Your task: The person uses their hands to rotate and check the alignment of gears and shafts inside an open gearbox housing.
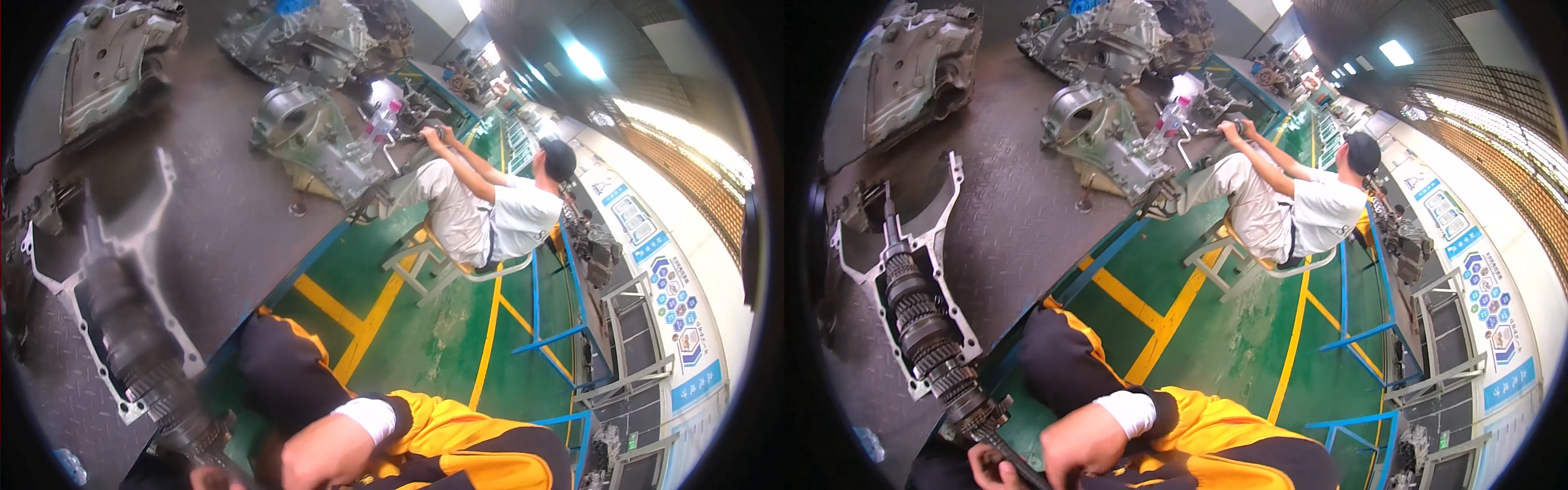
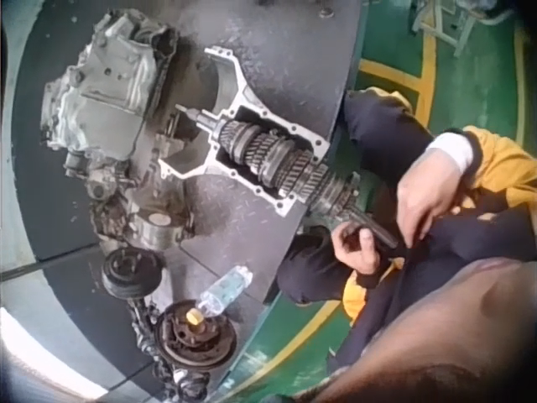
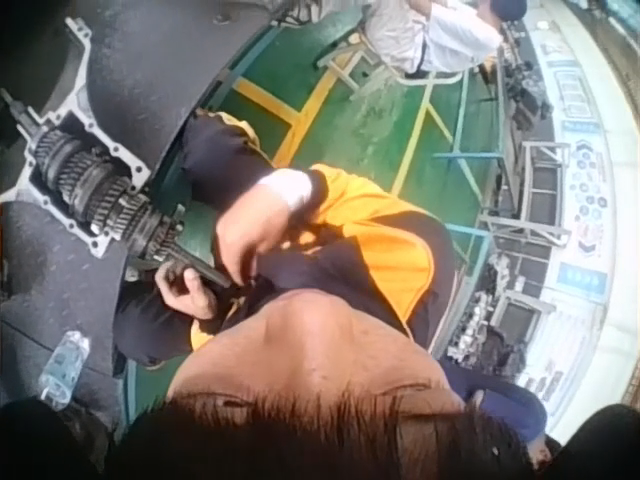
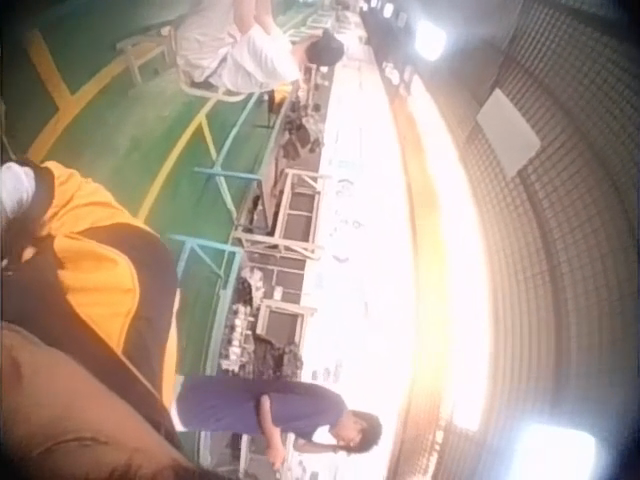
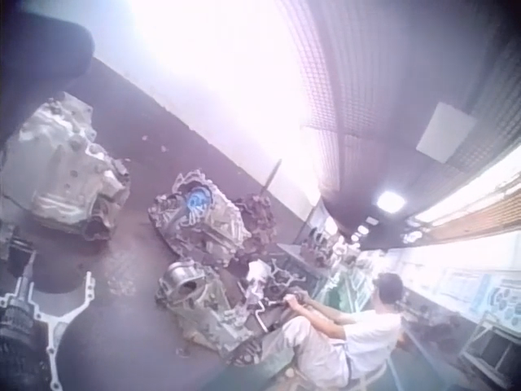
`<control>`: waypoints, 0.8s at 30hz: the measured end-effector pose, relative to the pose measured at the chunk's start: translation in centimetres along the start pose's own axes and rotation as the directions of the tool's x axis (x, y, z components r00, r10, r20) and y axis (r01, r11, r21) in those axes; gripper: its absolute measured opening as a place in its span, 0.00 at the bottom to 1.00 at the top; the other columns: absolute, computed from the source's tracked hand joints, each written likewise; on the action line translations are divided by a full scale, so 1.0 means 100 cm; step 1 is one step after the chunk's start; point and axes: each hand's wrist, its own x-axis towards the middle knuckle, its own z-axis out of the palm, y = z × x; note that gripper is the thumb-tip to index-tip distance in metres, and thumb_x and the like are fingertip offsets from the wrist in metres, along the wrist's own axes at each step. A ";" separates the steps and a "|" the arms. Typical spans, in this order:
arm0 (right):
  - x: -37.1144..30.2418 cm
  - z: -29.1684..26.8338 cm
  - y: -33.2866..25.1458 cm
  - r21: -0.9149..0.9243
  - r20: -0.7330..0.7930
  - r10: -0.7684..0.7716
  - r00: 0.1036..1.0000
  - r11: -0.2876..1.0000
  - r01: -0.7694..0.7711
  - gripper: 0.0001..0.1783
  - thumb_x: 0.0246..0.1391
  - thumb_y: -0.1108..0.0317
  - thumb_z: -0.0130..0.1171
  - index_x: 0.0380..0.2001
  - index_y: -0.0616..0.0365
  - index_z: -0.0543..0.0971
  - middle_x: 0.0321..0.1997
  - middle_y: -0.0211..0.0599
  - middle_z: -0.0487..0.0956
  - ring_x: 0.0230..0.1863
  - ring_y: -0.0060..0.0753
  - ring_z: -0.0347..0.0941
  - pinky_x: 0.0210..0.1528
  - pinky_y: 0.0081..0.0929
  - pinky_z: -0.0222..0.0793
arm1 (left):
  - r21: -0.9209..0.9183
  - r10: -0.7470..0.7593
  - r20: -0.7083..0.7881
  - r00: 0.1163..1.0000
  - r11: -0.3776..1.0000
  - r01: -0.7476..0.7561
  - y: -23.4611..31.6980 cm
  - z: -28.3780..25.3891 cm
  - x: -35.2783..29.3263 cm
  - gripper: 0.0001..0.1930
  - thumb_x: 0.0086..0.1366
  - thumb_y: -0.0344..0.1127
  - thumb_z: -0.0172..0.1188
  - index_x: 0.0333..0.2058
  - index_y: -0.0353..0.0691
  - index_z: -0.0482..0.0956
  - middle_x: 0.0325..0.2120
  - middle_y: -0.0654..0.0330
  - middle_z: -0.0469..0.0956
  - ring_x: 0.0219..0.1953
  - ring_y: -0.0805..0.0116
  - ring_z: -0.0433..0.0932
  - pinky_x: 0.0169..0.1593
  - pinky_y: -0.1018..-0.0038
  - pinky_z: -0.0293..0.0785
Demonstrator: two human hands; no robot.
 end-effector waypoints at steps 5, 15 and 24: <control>0.037 -0.049 -0.005 -0.595 -0.618 -0.399 0.677 0.801 -0.071 0.15 0.49 0.73 0.69 0.41 0.62 0.79 0.40 0.45 0.79 0.39 0.49 0.77 0.41 0.40 0.75 | 0.427 0.605 -0.210 0.768 0.764 -0.484 0.035 0.014 0.030 0.20 0.63 0.31 0.65 0.50 0.27 0.71 0.48 0.44 0.73 0.44 0.54 0.77 0.49 0.66 0.76; 0.040 -0.042 0.017 -0.715 -0.587 -0.549 0.595 0.696 -0.063 0.18 0.51 0.63 0.73 0.42 0.62 0.83 0.42 0.45 0.80 0.44 0.51 0.77 0.50 0.43 0.75 | 0.653 0.498 0.219 0.839 0.564 -0.505 0.078 0.000 0.060 0.20 0.67 0.33 0.61 0.54 0.26 0.75 0.52 0.39 0.73 0.51 0.41 0.75 0.56 0.57 0.72; 0.026 -0.037 0.021 -0.602 -0.628 -0.408 0.662 0.794 -0.082 0.19 0.48 0.74 0.67 0.45 0.64 0.77 0.45 0.49 0.74 0.47 0.53 0.73 0.51 0.39 0.71 | 0.659 0.465 0.423 0.777 0.431 -0.617 0.093 -0.004 0.070 0.18 0.66 0.26 0.61 0.54 0.28 0.74 0.47 0.40 0.72 0.45 0.43 0.76 0.49 0.60 0.75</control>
